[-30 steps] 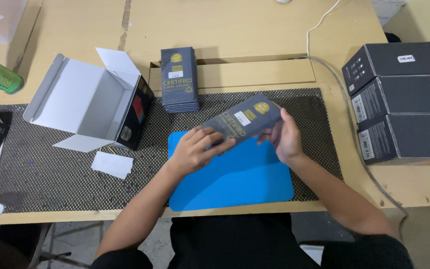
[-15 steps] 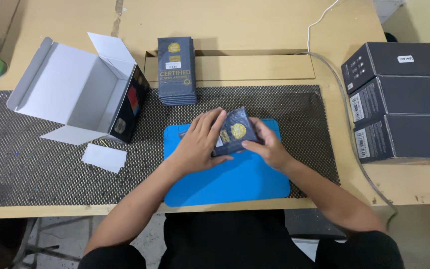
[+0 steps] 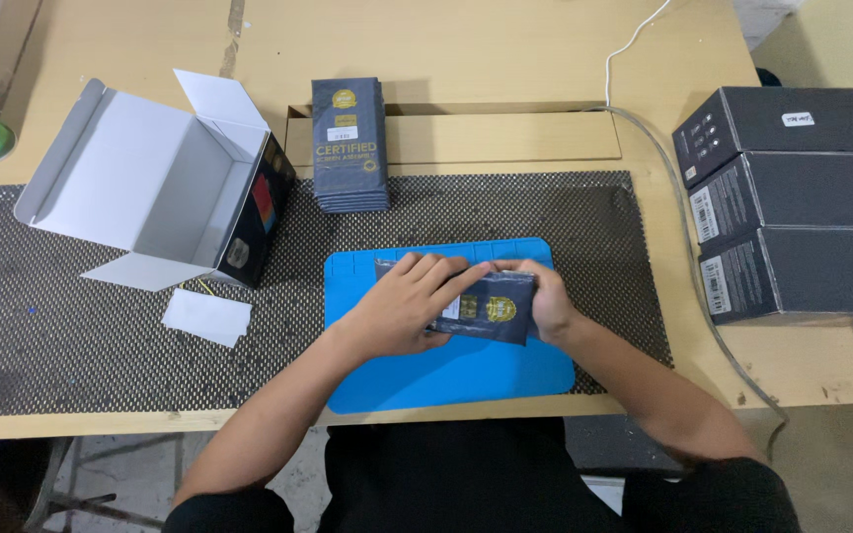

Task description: The person unpacks a screen assembly from a bubble mailer, removes protective films, and inspects the edges. They then place the screen back into the mailer and repeat the process with a second screen assembly.

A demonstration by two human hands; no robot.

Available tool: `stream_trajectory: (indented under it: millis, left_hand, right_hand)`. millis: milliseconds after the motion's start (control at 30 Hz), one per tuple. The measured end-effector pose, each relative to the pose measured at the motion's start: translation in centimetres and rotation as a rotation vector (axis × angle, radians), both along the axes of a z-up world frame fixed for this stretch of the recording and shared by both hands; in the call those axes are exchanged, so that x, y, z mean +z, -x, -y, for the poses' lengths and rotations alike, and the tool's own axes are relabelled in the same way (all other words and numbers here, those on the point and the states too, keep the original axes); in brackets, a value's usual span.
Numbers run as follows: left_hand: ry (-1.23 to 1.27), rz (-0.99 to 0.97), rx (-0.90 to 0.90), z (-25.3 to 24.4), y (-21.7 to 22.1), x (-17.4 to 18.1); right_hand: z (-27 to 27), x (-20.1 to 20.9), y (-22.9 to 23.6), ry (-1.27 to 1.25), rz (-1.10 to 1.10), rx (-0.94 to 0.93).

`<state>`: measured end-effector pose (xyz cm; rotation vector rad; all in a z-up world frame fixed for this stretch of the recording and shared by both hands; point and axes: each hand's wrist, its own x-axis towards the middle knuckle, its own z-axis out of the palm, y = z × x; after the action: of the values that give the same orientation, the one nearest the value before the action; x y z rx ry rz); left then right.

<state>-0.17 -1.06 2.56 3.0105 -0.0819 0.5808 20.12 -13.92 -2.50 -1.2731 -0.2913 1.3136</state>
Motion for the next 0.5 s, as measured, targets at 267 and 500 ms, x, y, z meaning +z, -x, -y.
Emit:
stream_trajectory:
  millis: [267,500]
  left_hand:
    - [-0.007,-0.016,-0.051,0.5,-0.2,1.4]
    - [-0.051,0.006,-0.055,0.7,-0.3,1.6]
  right_hand:
    - [-0.2,2.1,0.4,-0.251,-0.108,0.085]
    - [0.3,5.0,2.0,-0.436,-0.002,0.060]
